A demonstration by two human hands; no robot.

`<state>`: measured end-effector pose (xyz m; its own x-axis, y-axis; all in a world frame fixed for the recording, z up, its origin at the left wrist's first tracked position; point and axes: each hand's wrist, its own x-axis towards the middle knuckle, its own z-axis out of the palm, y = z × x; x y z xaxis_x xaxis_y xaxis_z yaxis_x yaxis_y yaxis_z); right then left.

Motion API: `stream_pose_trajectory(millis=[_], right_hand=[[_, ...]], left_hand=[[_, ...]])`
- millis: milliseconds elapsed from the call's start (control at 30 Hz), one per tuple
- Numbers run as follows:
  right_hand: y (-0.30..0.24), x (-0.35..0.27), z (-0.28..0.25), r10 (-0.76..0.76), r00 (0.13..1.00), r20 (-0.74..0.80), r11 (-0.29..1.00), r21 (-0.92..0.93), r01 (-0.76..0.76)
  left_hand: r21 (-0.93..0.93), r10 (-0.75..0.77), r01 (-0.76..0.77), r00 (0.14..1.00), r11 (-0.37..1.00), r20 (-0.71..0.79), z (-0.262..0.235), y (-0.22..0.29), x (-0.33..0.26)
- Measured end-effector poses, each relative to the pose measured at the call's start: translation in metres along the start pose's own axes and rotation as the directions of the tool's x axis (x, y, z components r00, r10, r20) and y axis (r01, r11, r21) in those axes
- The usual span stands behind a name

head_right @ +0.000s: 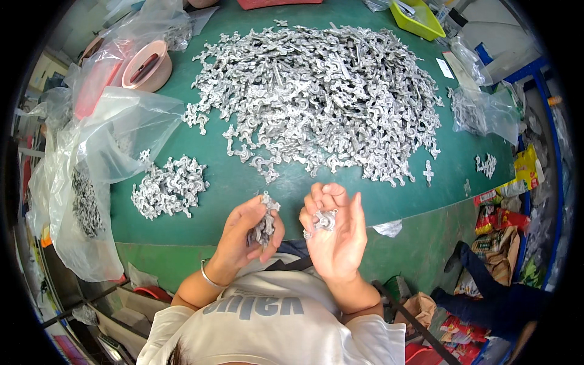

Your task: The person sorts through a large pile of small metal hardware components on a green workbench, picking up individual pieces, inspecting them, and placing them into different plastic containers or bags.

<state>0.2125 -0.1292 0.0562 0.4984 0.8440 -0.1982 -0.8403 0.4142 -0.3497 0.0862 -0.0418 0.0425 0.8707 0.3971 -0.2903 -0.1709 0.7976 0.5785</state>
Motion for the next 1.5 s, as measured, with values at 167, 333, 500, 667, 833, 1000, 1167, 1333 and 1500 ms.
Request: stream_pose_trajectory(millis=[167, 333, 500, 667, 833, 1000, 1167, 1333, 1500], right_hand=[[0.001, 0.0, 0.001, 0.002, 1.0, 0.005, 0.998, 0.063, -0.002], [0.002, -0.001, 0.0, 0.018, 1.0, -0.026, 0.998, 0.06, -0.016], [0.005, -0.002, 0.003, 0.009, 0.992, -0.128, 0.999, -0.037, -0.014], [0.008, -0.007, 0.005, -0.026, 0.99, -0.139, 0.973, -0.23, -0.006], [0.005, -0.01, -0.001, -0.019, 0.999, 0.044, 0.935, -0.352, 0.034], [0.002, -0.012, -0.007, 0.002, 0.989, 0.151, 0.861, -0.504, 0.075], [0.001, -0.012, -0.007, -0.042, 0.978, 0.202, 0.826, -0.545, 0.148], [0.002, -0.013, -0.008, -0.055, 0.978, 0.203, 0.824, -0.544, 0.16], [0.002, -0.012, -0.018, -0.08, 0.963, 0.257, 0.831, -0.517, 0.206]], left_hand=[[0.092, 0.126, -0.125, 0.992, 0.988, -0.013, -0.006, -0.006, 0.0], [0.064, 0.049, -0.053, 0.997, 0.997, 0.064, -0.008, -0.006, 0.004], [0.266, 0.239, -0.249, 0.969, 0.931, 0.068, -0.001, -0.018, 0.003], [0.766, 0.449, -0.358, 0.888, 0.534, 0.102, 0.011, -0.032, 0.005], [0.575, 0.346, -0.255, 0.937, 0.777, -0.053, 0.013, -0.026, 0.003], [0.217, 0.117, -0.095, 0.989, 0.972, -0.092, 0.012, -0.011, 0.0], [0.181, 0.097, -0.084, 0.993, 0.98, -0.064, 0.015, -0.006, -0.004], [0.124, 0.09, -0.086, 0.995, 0.989, -0.031, 0.013, -0.005, -0.004], [0.026, 0.045, -0.045, 0.999, 0.999, 0.017, 0.014, -0.005, -0.004]])
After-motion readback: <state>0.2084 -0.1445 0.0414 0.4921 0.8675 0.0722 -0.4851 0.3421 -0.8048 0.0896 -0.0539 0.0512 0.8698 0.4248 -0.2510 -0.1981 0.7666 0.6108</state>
